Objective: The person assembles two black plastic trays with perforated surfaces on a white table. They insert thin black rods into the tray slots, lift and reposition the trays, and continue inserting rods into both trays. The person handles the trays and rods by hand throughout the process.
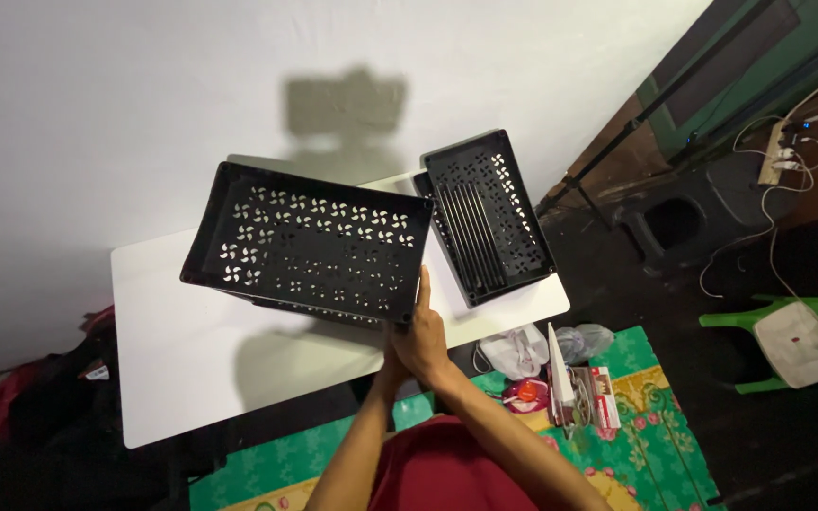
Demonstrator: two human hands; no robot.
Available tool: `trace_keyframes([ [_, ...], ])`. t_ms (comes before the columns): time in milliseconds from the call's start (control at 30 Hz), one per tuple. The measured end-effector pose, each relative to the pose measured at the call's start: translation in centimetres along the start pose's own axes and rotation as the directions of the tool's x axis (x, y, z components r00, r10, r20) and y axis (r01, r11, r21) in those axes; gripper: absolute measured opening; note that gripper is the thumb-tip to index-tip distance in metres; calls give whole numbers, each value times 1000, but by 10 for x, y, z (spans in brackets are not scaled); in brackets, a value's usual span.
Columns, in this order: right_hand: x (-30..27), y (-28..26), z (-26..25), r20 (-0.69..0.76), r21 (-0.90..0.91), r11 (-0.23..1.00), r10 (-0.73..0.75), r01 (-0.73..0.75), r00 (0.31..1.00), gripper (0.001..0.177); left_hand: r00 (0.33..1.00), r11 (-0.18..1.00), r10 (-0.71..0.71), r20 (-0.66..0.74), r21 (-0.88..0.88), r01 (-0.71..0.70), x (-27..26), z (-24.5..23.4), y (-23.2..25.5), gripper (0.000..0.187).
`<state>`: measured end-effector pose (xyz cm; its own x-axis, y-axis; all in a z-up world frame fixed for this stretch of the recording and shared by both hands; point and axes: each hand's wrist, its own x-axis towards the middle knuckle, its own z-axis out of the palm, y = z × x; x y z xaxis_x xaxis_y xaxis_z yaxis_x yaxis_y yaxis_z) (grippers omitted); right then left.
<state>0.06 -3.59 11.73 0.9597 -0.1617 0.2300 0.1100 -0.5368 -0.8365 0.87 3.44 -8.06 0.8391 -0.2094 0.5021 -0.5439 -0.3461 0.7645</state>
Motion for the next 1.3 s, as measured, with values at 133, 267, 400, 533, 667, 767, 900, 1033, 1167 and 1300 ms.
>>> trace_keyframes([
  [133,-3,-5,0,24,-55,996,71,-70,997,106,883,538,-461,89,-763,358,2,25,-9,50],
  [267,-5,-4,-6,28,48,999,-24,22,999,110,908,739,-392,145,-538,405,-1,23,-16,48],
  [400,0,-1,-13,40,48,996,-80,78,996,110,961,994,-96,259,-24,106,6,4,-12,51],
  [533,9,3,-17,55,29,999,-16,15,998,109,939,908,-256,231,-275,315,8,1,7,52],
  [667,9,-1,-15,-3,-32,999,32,-32,999,101,932,861,-361,-24,-392,323,4,26,15,53],
  [767,1,-6,-13,-99,-97,995,-31,21,995,97,876,572,-474,86,-727,381,5,43,3,49],
  [900,1,-9,-16,-122,-93,989,-128,117,984,102,800,-370,-415,434,-883,288,9,30,-20,51],
  [1033,3,-10,-19,-64,-68,993,-100,96,993,106,959,886,-169,226,-391,248,15,12,-34,43],
  [1167,8,-11,-21,-44,-47,997,-68,66,997,108,950,863,-205,237,-414,290,20,10,-32,44],
  [1300,7,-11,-24,-43,-40,997,-64,62,997,107,868,-333,-325,376,-904,268,11,23,-22,46],
])
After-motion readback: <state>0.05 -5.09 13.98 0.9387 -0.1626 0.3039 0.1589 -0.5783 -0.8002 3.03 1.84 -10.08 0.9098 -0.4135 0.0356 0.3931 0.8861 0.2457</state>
